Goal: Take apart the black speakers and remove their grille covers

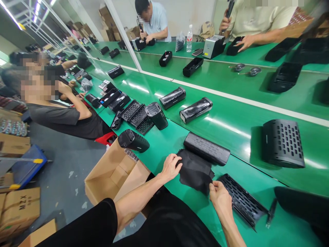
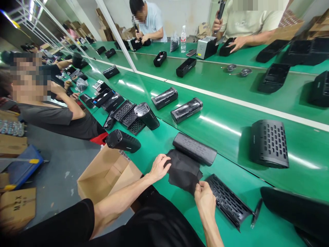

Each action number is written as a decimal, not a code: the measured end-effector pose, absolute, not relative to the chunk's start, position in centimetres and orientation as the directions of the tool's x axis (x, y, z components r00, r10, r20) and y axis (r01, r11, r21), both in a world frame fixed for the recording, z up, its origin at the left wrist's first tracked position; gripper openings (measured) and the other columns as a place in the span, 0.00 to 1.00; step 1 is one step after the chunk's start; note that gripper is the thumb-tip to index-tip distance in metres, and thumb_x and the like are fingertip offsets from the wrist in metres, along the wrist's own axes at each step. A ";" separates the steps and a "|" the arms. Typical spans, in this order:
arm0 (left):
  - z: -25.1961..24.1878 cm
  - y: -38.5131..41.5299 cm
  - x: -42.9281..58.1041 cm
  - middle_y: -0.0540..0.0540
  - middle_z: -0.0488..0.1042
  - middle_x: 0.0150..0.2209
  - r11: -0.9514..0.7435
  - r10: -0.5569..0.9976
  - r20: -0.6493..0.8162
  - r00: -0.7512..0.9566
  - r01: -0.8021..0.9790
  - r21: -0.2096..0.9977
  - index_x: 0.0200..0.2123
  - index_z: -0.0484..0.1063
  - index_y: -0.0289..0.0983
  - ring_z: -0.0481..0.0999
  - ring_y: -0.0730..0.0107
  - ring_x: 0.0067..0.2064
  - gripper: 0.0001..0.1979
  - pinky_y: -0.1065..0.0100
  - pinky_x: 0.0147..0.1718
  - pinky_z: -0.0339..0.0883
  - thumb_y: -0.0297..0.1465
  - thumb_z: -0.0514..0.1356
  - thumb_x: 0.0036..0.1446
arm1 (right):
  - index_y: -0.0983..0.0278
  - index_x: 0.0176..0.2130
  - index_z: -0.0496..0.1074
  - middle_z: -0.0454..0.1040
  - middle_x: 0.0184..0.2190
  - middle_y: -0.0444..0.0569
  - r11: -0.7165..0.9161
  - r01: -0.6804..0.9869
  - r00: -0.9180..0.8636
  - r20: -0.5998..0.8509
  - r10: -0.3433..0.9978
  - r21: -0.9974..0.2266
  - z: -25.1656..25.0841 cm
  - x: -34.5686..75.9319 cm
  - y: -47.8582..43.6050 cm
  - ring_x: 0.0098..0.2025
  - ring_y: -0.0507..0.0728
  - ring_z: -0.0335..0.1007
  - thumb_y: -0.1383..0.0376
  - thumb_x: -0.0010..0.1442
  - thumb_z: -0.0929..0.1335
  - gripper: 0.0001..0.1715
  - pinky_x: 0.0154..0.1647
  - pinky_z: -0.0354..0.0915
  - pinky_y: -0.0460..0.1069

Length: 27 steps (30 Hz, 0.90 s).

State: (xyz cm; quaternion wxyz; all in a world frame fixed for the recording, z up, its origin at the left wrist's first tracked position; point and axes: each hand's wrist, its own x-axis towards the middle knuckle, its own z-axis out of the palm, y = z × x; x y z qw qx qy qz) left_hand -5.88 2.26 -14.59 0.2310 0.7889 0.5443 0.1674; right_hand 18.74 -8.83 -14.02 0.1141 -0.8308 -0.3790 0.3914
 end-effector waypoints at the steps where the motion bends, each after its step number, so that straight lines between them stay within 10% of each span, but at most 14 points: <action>1: -14.7 2.1 -5.9 0.41 0.71 0.54 -0.315 0.932 0.017 0.362 0.785 0.533 0.56 0.74 0.42 0.72 0.58 0.53 0.17 0.56 0.57 0.68 0.36 0.63 0.65 | 0.64 0.54 0.72 0.82 0.45 0.56 -0.693 0.533 0.412 -0.566 0.714 -0.486 -14.0 18.8 -8.9 0.35 0.62 0.80 0.52 0.66 0.58 0.29 0.44 0.68 0.55; 8: -15.6 2.1 -6.8 0.40 0.67 0.61 -0.411 0.889 0.009 0.458 0.790 0.455 0.60 0.73 0.46 0.71 0.54 0.55 0.26 0.52 0.56 0.68 0.40 0.70 0.59 | 0.63 0.49 0.76 0.80 0.29 0.53 -0.699 0.508 0.402 -0.580 0.709 -0.503 -13.3 19.2 -8.9 0.33 0.64 0.79 0.50 0.65 0.58 0.28 0.42 0.67 0.56; 27: -15.8 3.0 -8.0 0.38 0.67 0.62 -0.537 0.828 0.096 0.552 0.732 0.419 0.61 0.72 0.44 0.71 0.52 0.54 0.24 0.49 0.54 0.71 0.32 0.67 0.61 | 0.60 0.43 0.75 0.82 0.44 0.58 -0.869 0.324 0.710 -0.512 0.484 -0.373 -11.9 28.6 -14.6 0.45 0.71 0.76 0.45 0.58 0.59 0.29 0.47 0.66 0.60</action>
